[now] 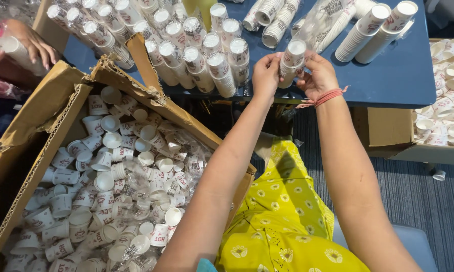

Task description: The person is packing stacks of small paper cups into clear plastic sleeves.

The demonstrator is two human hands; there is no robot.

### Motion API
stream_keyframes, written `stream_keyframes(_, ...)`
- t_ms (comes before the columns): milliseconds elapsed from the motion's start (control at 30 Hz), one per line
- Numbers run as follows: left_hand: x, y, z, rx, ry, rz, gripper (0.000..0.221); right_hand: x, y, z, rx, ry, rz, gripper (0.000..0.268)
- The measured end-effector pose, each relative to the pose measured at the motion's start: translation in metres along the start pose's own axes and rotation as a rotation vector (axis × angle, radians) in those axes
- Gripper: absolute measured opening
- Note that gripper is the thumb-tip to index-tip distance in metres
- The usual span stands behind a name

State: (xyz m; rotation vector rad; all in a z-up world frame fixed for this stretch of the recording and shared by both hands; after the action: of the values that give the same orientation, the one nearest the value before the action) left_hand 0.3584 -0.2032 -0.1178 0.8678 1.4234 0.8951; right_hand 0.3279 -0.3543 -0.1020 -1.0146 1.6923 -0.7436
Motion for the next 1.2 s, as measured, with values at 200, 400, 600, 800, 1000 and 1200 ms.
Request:
stream_keyframes(200,0.016,-0.011,0.003,-0.051,0.126,0.315,0.030,0.003,0.016,0.001,0.029,0.038,0.026,0.017)
stream_keyframes(400,0.026,-0.017,-0.001,-0.232,0.150,0.535,0.026,0.004,0.023,0.001,0.060,0.083,-0.089,0.018)
stream_keyframes(600,0.010,0.024,-0.032,-0.093,0.113,0.574,0.023,0.013,0.036,0.021,0.203,0.137,-0.309,0.018)
stream_keyframes(800,0.012,0.021,-0.034,-0.378,0.170,0.992,0.016,-0.017,0.005,-0.024,0.342,0.302,-0.705,0.020)
stream_keyframes(1000,0.011,0.020,-0.026,-0.300,0.136,1.049,0.014,-0.025,-0.004,-0.032,0.315,0.315,-0.809,0.019)
stream_keyframes(1200,0.009,0.024,-0.030,-0.290,0.104,1.063,0.017,-0.022,-0.003,-0.027,0.308,0.283,-0.862,0.016)
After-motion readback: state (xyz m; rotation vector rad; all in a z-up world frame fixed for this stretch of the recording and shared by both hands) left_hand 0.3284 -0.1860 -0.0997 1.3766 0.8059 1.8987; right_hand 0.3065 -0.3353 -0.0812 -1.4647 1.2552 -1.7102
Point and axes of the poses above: each hand's wrist, its own z-axis towards the middle knuckle, its own x-axis out of the back of the hand, y = z × x, the point moved 6 cm from there along z, towards the middle knuckle, and after that the axes turned 5 degrees about -z, right-handed, at the moved point
